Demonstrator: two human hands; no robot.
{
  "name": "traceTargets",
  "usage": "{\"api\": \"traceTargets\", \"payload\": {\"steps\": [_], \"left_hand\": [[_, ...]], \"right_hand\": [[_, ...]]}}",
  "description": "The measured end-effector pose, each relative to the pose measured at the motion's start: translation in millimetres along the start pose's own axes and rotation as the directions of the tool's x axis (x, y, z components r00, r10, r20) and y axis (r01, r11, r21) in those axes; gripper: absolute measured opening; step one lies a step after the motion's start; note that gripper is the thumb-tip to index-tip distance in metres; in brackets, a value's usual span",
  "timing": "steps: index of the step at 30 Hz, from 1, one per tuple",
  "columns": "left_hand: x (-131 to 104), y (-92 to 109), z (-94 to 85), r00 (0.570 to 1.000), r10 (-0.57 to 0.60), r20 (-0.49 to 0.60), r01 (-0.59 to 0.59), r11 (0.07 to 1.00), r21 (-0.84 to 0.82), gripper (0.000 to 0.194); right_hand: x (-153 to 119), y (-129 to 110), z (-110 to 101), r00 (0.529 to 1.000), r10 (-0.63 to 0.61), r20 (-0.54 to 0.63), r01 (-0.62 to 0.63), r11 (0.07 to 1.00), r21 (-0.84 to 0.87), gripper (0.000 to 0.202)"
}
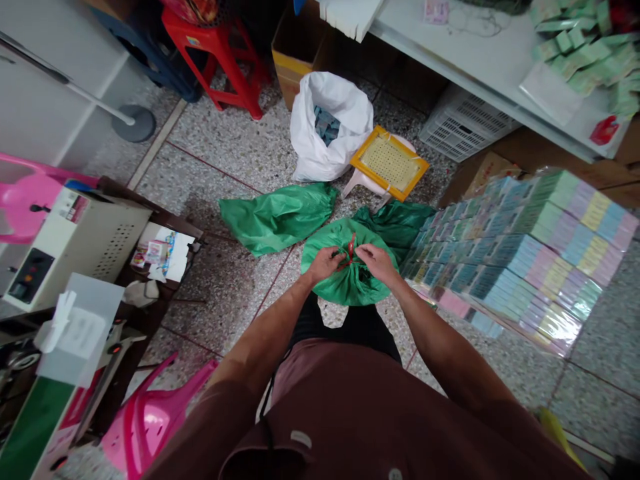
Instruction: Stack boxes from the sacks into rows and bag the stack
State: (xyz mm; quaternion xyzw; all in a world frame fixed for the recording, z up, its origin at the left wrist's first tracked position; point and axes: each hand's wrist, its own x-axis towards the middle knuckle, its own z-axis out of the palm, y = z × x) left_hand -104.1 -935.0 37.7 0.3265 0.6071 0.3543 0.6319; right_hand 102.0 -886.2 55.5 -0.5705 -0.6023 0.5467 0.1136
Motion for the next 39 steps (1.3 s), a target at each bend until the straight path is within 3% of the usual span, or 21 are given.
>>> {"api": "traceTargets", "payload": {"steps": [5, 9, 16, 21, 25, 28, 31, 36, 39], "left_hand": [[2.7, -13.9, 4.1, 0.991, -0.118, -0.058, 0.116, 0.992, -0.042, 0.032], [0.9, -17.6, 6.9, 0.98, -0.187, -0.073, 0.18, 0.979, -0.094, 0.032], [2.4, -19.7, 12.5, 0.954, -0.287, -0.085, 0.261, 0.938, -0.229, 0.036], [8.0, -24.5, 18.7, 0.943, -0.323, -0.081, 0.285, 0.909, -0.304, 0.037], [6.7, -34.5, 19.7, 0.93, -0.355, -0.097, 0.304, 0.889, -0.342, 0.031], [6.8, -41.8, 20.9, 0.916, -0.383, -0.121, 0.319, 0.877, -0.359, 0.024], [9.9, -44.6, 24.5, 0.908, -0.4, -0.124, 0.331, 0.866, -0.374, 0.018], [11.4, -41.7, 31.9, 0.922, -0.377, -0.086, 0.302, 0.841, -0.449, 0.028], [5.3, -43.1, 33.5, 0.942, -0.329, -0.068, 0.248, 0.817, -0.521, 0.039]], "right_hand": [[-14.8, 7.2, -7.1, 0.984, -0.139, 0.114, 0.161, 0.964, -0.214, 0.023], [-12.9, 6.2, -8.0, 0.979, -0.137, 0.152, 0.176, 0.944, -0.281, 0.015], [-7.2, -8.5, -7.2, 0.958, -0.123, 0.261, 0.174, 0.968, -0.183, 0.021], [-32.7, -6.8, 6.0, 0.943, -0.036, 0.331, 0.06, 0.996, -0.062, 0.034], [-47.5, 2.0, 9.1, 0.966, 0.077, 0.245, -0.083, 0.996, 0.014, 0.034], [-40.9, 4.9, 1.6, 0.988, 0.064, 0.138, -0.061, 0.998, -0.024, 0.029], [-30.1, 0.7, -4.2, 0.991, 0.067, 0.116, -0.064, 0.998, -0.029, 0.027], [-36.0, -16.5, 3.7, 0.96, 0.092, 0.266, -0.095, 0.995, -0.001, 0.034], [-51.2, -19.3, 6.5, 0.943, -0.012, 0.334, 0.021, 0.999, -0.025, 0.034]]}}
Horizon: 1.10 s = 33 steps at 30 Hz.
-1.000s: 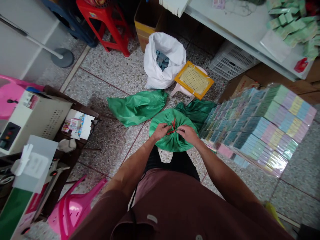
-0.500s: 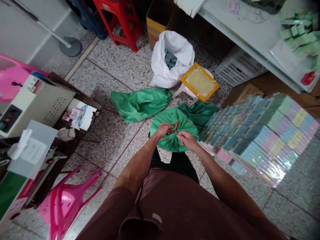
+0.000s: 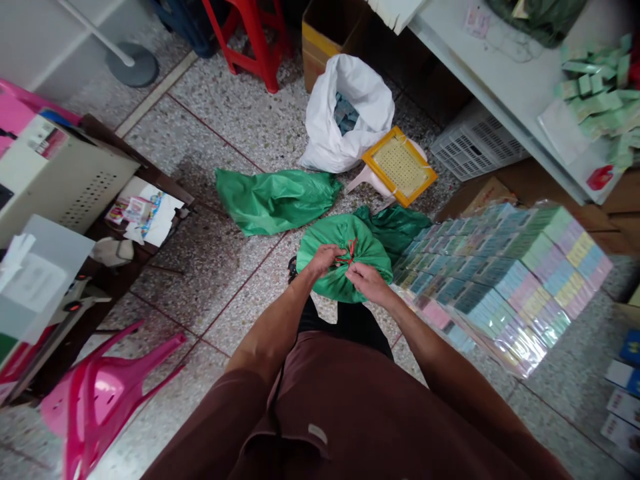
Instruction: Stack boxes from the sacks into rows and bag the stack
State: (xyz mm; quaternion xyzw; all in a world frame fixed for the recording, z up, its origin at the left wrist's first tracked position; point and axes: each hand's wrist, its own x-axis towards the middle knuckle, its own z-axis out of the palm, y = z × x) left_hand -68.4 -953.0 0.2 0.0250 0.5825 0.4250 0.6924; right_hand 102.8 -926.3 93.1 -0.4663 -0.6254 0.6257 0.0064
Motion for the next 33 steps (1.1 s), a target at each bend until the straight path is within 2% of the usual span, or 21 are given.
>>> {"api": "traceTargets", "payload": {"steps": [2, 3, 6, 9, 13, 17, 21, 27, 30, 33], "left_hand": [[-4.4, -4.3, -3.4, 1.0, 0.025, 0.009, -0.024, 0.998, -0.054, 0.046], [-6.4, -6.8, -5.5, 0.999, 0.036, 0.011, -0.035, 0.997, -0.075, 0.048], [-11.2, -12.8, -11.7, 0.997, 0.072, 0.031, -0.068, 0.991, -0.112, 0.05], [-14.7, -15.2, -15.7, 0.992, 0.11, 0.064, -0.103, 0.989, -0.108, 0.05], [-21.3, -14.7, -17.2, 0.98, 0.176, 0.095, -0.172, 0.984, -0.051, 0.048], [-29.3, -14.4, -15.5, 0.962, 0.253, 0.1, -0.257, 0.966, 0.024, 0.038], [-36.9, -14.2, -13.4, 0.951, 0.297, 0.083, -0.303, 0.949, 0.081, 0.026], [-50.9, -11.5, -9.8, 0.967, 0.25, 0.037, -0.253, 0.959, 0.132, 0.021], [-51.3, -10.8, -2.9, 0.978, 0.197, -0.064, -0.186, 0.971, 0.148, 0.03], [-46.5, -8.2, 4.1, 0.984, 0.096, -0.152, -0.072, 0.985, 0.159, 0.038]], "right_hand": [[-7.6, 4.2, -1.7, 0.999, -0.022, 0.042, 0.023, 0.999, -0.026, 0.035], [-9.7, 7.6, -5.0, 0.999, 0.009, 0.042, -0.009, 1.0, -0.013, 0.037], [-5.5, 18.0, -20.9, 0.988, 0.147, -0.051, -0.143, 0.987, 0.074, 0.041], [13.1, 21.2, -36.2, 0.962, 0.214, -0.17, -0.19, 0.97, 0.149, 0.045], [47.3, 12.1, -41.8, 0.953, 0.278, -0.12, -0.251, 0.947, 0.2, 0.05], [78.0, 2.3, -34.7, 0.972, 0.234, -0.032, -0.229, 0.967, 0.108, 0.045], [94.0, 4.9, -28.5, 0.986, 0.16, -0.049, -0.157, 0.986, 0.06, 0.035], [78.5, 19.0, -24.5, 0.981, 0.184, -0.06, -0.166, 0.96, 0.226, 0.039], [68.7, 21.8, -20.6, 0.985, 0.165, -0.053, -0.142, 0.944, 0.296, 0.046], [63.0, 21.8, -15.5, 0.984, 0.161, -0.077, -0.124, 0.926, 0.356, 0.052]]}}
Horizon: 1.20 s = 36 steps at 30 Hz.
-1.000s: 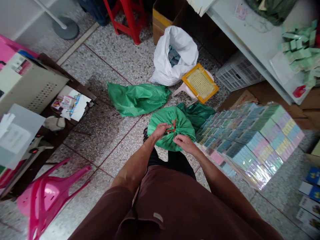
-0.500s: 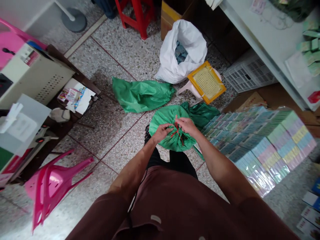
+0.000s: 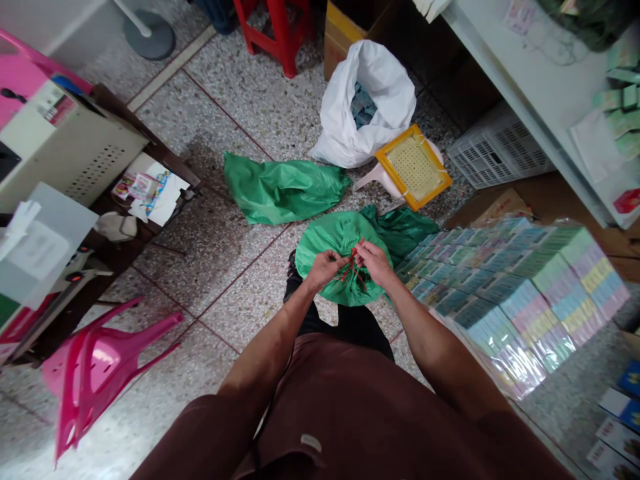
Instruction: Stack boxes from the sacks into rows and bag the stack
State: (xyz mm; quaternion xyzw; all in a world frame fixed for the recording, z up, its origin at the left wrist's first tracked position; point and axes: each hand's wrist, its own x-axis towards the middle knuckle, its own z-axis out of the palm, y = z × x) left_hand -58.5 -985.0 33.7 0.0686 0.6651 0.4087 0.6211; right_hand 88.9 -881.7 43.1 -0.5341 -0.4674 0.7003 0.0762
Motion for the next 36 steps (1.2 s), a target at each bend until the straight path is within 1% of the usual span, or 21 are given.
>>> {"api": "traceTargets", "payload": {"steps": [2, 4, 6, 8, 10, 12, 15, 17, 20, 23, 25, 27, 29, 31, 32, 34, 36], "left_hand": [[2.7, 4.4, 1.2, 0.995, -0.097, 0.026, 0.096, 0.995, 0.022, 0.04], [3.7, 9.8, -1.3, 0.978, -0.183, 0.102, 0.179, 0.982, 0.053, 0.043], [2.5, 14.2, -5.5, 0.953, -0.233, 0.193, 0.221, 0.972, 0.08, 0.047], [-0.4, 15.0, -8.2, 0.938, -0.227, 0.263, 0.212, 0.974, 0.084, 0.049], [-4.0, 11.4, -7.4, 0.947, -0.156, 0.282, 0.145, 0.988, 0.062, 0.048], [-7.4, 4.2, -3.2, 0.968, -0.046, 0.247, 0.038, 0.999, 0.037, 0.044], [-11.9, -8.2, 5.0, 0.984, 0.121, 0.133, -0.128, 0.991, 0.042, 0.035], [-14.4, -15.5, 8.9, 0.977, 0.203, 0.057, -0.207, 0.976, 0.066, 0.028], [-17.5, -24.6, 12.0, 0.959, 0.281, -0.026, -0.276, 0.955, 0.107, 0.021], [-20.0, -31.8, 14.5, 0.943, 0.323, -0.078, -0.31, 0.94, 0.143, 0.018], [-21.4, -35.2, 16.7, 0.936, 0.338, -0.095, -0.321, 0.934, 0.159, 0.018], [-22.4, -37.5, 18.9, 0.932, 0.349, -0.101, -0.329, 0.928, 0.173, 0.019], [-23.1, -39.1, 20.7, 0.928, 0.357, -0.105, -0.334, 0.924, 0.186, 0.019], [-23.4, -40.5, 21.7, 0.924, 0.37, -0.098, -0.346, 0.917, 0.199, 0.019], [-23.5, -41.0, 22.0, 0.922, 0.376, -0.092, -0.351, 0.913, 0.206, 0.019], [-23.5, -41.5, 22.3, 0.922, 0.378, -0.087, -0.354, 0.91, 0.215, 0.02], [-23.1, -41.0, 22.3, 0.924, 0.369, -0.101, -0.341, 0.915, 0.216, 0.019]], "right_hand": [[-3.2, 0.4, 2.1, 1.0, 0.001, -0.014, 0.0, 0.999, 0.043, 0.055], [-5.9, 0.3, 2.8, 1.0, 0.005, -0.011, -0.004, 0.996, 0.084, 0.056], [-7.3, -0.2, 2.2, 1.0, 0.01, -0.002, -0.01, 0.993, 0.114, 0.056], [-6.3, -0.7, 1.1, 1.0, 0.02, -0.008, -0.019, 0.991, 0.132, 0.056], [-3.1, -1.2, 0.3, 0.999, 0.036, -0.032, -0.031, 0.989, 0.143, 0.056], [0.7, -1.7, -0.1, 0.996, 0.055, -0.064, -0.044, 0.987, 0.153, 0.057], [2.7, -2.3, -0.2, 0.993, 0.081, -0.092, -0.065, 0.984, 0.164, 0.057], [-0.2, -2.4, -1.3, 0.991, 0.094, -0.095, -0.077, 0.983, 0.167, 0.057], [-8.5, -3.0, -6.3, 0.989, 0.115, -0.092, -0.097, 0.98, 0.173, 0.056], [-16.9, -6.5, -15.3, 0.986, 0.124, -0.114, -0.103, 0.979, 0.175, 0.056], [-21.9, -10.7, -21.2, 0.987, 0.097, -0.129, -0.079, 0.988, 0.135, 0.056], [-26.9, -14.5, -24.6, 0.994, 0.043, -0.098, -0.039, 0.998, 0.04, 0.054], [-31.6, -15.2, -24.1, 1.0, 0.004, -0.018, -0.006, 0.997, -0.078, 0.049], [-35.1, -10.9, -20.3, 0.999, -0.008, 0.042, 0.015, 0.985, -0.172, 0.044], [-36.1, -7.0, -17.7, 0.998, -0.007, 0.055, 0.018, 0.979, -0.203, 0.041], [-36.4, 2.9, -13.1, 0.999, -0.015, 0.051, 0.027, 0.968, -0.251, 0.035], [-35.1, 12.1, -11.2, 0.999, -0.032, 0.018, 0.035, 0.957, -0.286, 0.028]]}}
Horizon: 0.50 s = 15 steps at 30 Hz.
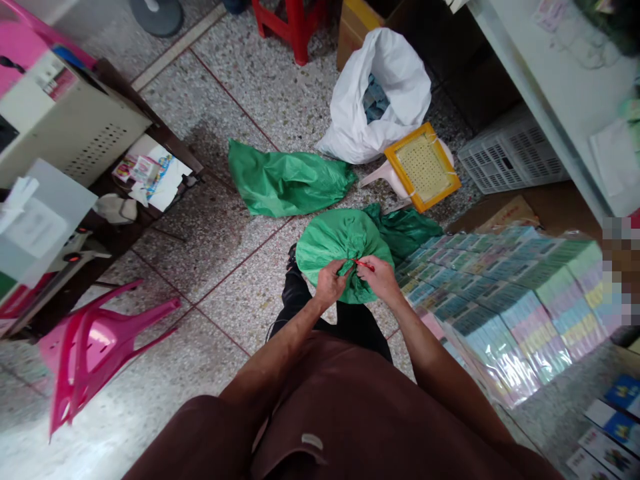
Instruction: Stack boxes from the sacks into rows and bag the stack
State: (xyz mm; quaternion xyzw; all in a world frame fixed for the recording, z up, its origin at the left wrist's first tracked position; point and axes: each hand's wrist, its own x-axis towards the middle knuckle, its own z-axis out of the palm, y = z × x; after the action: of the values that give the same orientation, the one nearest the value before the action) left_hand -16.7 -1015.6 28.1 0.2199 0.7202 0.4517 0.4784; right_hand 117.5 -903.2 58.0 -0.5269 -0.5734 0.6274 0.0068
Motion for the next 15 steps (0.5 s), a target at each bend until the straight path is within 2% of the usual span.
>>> {"api": "traceTargets", "payload": {"steps": [3, 7, 9, 12, 15], "left_hand": [[1.6, 1.0, -0.4, 1.0, -0.017, -0.023, 0.017, 1.0, -0.006, 0.018], [2.8, 0.6, -2.1, 1.0, 0.006, -0.014, -0.006, 1.0, 0.003, 0.019], [2.4, -0.6, -3.0, 1.0, 0.031, 0.004, -0.031, 0.999, 0.021, 0.019], [1.6, -3.0, -3.4, 0.998, 0.064, 0.028, -0.066, 0.996, 0.062, 0.022], [1.4, -6.2, -2.3, 0.996, 0.083, 0.043, -0.087, 0.991, 0.103, 0.024]], "right_hand": [[2.0, 5.6, -2.4, 0.999, -0.03, -0.018, 0.029, 0.998, -0.059, 0.029], [1.2, -4.5, -16.7, 0.989, -0.108, 0.1, 0.124, 0.978, -0.168, 0.03], [0.1, -14.2, -23.0, 0.984, -0.114, 0.138, 0.129, 0.986, -0.109, 0.034], [0.8, -27.2, -26.8, 0.994, -0.053, 0.094, 0.051, 0.998, 0.031, 0.043], [4.6, -32.3, -23.4, 0.998, -0.051, 0.03, 0.053, 0.997, -0.056, 0.044]]}}
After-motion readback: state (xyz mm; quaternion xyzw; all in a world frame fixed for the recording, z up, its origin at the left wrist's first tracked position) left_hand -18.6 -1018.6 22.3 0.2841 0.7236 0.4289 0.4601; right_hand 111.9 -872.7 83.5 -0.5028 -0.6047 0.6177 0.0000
